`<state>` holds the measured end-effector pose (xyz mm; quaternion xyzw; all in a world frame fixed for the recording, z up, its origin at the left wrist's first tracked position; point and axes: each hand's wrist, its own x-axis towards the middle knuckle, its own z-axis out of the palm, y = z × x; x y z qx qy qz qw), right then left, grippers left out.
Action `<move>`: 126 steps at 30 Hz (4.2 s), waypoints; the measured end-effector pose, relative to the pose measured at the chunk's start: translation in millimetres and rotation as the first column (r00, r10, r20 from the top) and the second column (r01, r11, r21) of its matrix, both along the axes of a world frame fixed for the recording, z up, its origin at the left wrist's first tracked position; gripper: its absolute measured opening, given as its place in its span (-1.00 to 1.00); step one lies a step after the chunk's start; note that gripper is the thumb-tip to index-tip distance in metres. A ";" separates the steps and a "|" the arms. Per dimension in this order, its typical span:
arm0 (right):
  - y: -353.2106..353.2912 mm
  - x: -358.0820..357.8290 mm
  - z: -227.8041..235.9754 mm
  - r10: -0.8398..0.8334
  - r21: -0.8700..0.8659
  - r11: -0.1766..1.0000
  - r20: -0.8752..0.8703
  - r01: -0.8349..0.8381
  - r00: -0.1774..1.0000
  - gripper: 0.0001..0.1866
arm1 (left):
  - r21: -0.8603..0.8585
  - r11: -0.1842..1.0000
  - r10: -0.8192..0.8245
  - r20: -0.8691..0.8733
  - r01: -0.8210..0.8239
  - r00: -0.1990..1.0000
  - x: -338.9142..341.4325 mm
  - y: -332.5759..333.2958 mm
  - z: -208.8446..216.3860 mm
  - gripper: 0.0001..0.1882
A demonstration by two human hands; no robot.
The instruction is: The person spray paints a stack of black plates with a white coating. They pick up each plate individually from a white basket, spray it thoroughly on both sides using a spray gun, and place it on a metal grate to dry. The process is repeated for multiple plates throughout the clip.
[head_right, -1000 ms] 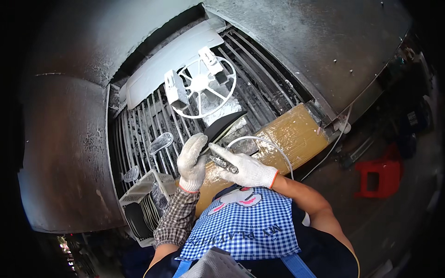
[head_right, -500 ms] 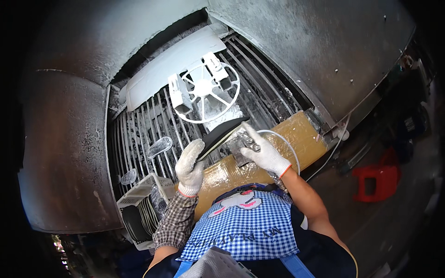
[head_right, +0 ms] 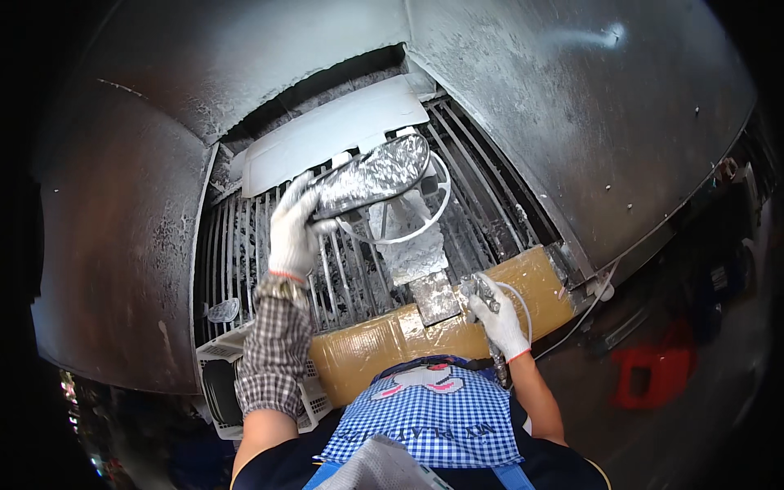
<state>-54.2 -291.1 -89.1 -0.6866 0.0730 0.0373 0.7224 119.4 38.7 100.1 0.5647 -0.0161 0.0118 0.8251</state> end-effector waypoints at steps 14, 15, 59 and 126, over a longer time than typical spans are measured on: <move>3.3 -4.0 3.0 -0.055 0.016 0.998 0.039 0.054 0.998 -0.37 | 0.072 0.996 -0.058 -0.013 0.059 0.998 112.1 -10.8 -5.0 -0.54; 4.6 -4.1 2.4 -0.053 0.015 0.999 0.042 0.052 0.998 -0.37 | 0.078 0.995 -0.055 -0.020 0.057 0.998 112.8 -9.9 -5.3 -0.54; 57.6 55.0 142.9 0.105 0.113 0.982 0.335 -0.150 0.936 -0.35 | -0.286 0.936 0.071 -0.422 -0.207 0.904 -23.2 -32.4 -197.3 -0.54; 36.0 80.5 176.6 -0.193 0.157 0.978 0.409 0.140 0.892 -0.42 | -0.431 0.899 -0.056 -0.291 -0.079 0.955 -24.2 -6.6 -171.1 -0.62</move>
